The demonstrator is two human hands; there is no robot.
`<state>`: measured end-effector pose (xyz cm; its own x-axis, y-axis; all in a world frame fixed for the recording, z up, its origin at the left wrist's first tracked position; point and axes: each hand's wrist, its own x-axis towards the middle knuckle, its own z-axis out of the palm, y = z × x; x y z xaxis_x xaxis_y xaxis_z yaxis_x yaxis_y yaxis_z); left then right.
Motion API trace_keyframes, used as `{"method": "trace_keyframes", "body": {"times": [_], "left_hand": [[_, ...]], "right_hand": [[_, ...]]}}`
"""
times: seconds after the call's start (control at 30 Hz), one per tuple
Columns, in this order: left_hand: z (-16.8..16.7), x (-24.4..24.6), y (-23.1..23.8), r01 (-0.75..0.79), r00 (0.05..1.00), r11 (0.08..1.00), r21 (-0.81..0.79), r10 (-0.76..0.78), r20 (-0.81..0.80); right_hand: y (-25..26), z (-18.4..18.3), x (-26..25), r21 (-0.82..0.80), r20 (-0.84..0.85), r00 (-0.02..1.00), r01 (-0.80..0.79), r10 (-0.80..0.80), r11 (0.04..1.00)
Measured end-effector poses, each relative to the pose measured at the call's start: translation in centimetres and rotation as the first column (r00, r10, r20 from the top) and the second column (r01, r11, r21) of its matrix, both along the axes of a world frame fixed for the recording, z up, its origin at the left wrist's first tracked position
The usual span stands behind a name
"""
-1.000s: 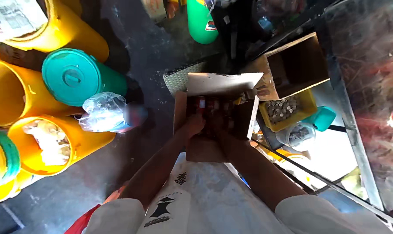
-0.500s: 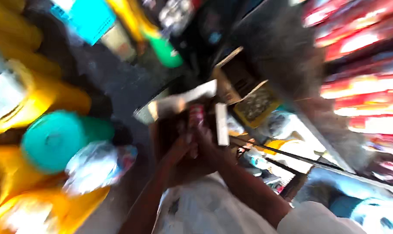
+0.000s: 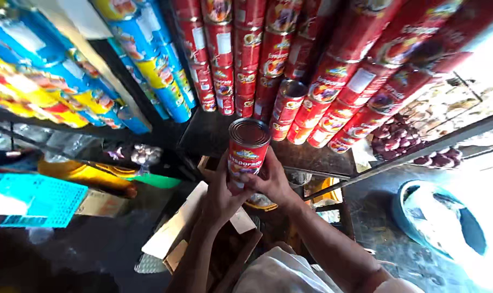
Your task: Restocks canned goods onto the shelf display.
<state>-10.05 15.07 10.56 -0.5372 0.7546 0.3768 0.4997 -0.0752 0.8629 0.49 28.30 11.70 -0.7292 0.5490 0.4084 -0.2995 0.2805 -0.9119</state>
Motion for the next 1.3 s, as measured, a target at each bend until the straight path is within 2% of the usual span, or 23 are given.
{"method": "trace_keyframes", "body": {"times": [0.13, 0.23, 0.3, 0.4, 0.53, 0.63, 0.7, 0.83, 0.93, 1.1, 1.2, 1.3], "left_hand": [[4.2, -0.6, 6.1, -0.004, 0.993, 1.0, -0.004, 0.004, -0.119], [7.6, -1.9, 10.3, 0.03, 0.983, 0.999, 0.011, -0.028, -0.184], [9.8, -3.1, 13.2, 0.063, 0.973, 0.998, 0.015, -0.058, -0.225], [12.1, -4.6, 16.8, 0.123, 0.966, 0.992, 0.042, -0.11, -0.236], [14.1, -5.3, 19.0, 0.101, 0.962, 0.995, 0.021, -0.092, -0.256], [14.5, -4.9, 20.5, 0.1, 0.979, 0.995, 0.029, -0.094, -0.181], [14.3, -4.7, 21.7, 0.12, 0.985, 0.991, 0.064, -0.111, -0.134], [12.9, -4.2, 23.9, 0.127, 0.983, 0.984, 0.127, -0.108, -0.145], [11.4, -4.2, 25.1, 0.162, 0.985, 0.966, 0.203, -0.146, -0.093], [9.8, -3.4, 25.3, 0.059, 0.988, 0.961, 0.268, -0.018, -0.152], [9.3, -3.5, 24.9, 0.036, 0.981, 0.962, 0.27, 0.018, -0.195], [9.9, -4.0, 23.9, 0.107, 0.964, 0.976, 0.187, -0.056, -0.259]], "right_hand": [[4.6, 4.5, 1.4, 0.225, -0.003, 0.97, 0.236, -0.241, 0.945], [7.0, 9.4, 1.4, 0.454, 0.034, 0.88, 0.41, -0.475, 0.791], [8.5, 12.2, 0.3, 0.492, 0.058, 0.804, 0.493, -0.592, 0.718], [10.6, 15.3, -1.0, 0.496, 0.14, 0.75, 0.512, -0.647, 0.701], [12.4, 18.3, -0.9, 0.524, 0.223, 0.753, 0.443, -0.62, 0.727], [12.9, 20.1, -0.3, 0.547, 0.328, 0.734, 0.366, -0.595, 0.753], [12.8, 20.3, 0.3, 0.558, 0.341, 0.734, 0.344, -0.587, 0.755], [11.2, 17.3, 4.0, 0.563, 0.143, 0.793, 0.427, -0.592, 0.708], [9.8, 12.3, 7.6, 0.47, 0.056, 0.845, 0.447, -0.531, 0.761], [8.2, 1.1, 9.7, 0.286, 0.25, 0.859, 0.376, -0.447, 0.881], [5.8, -2.6, 9.0, 0.216, 0.369, 0.842, 0.334, -0.393, 0.918], [3.6, -4.0, 7.7, 0.245, 0.404, 0.843, 0.276, -0.357, 0.929]]}}
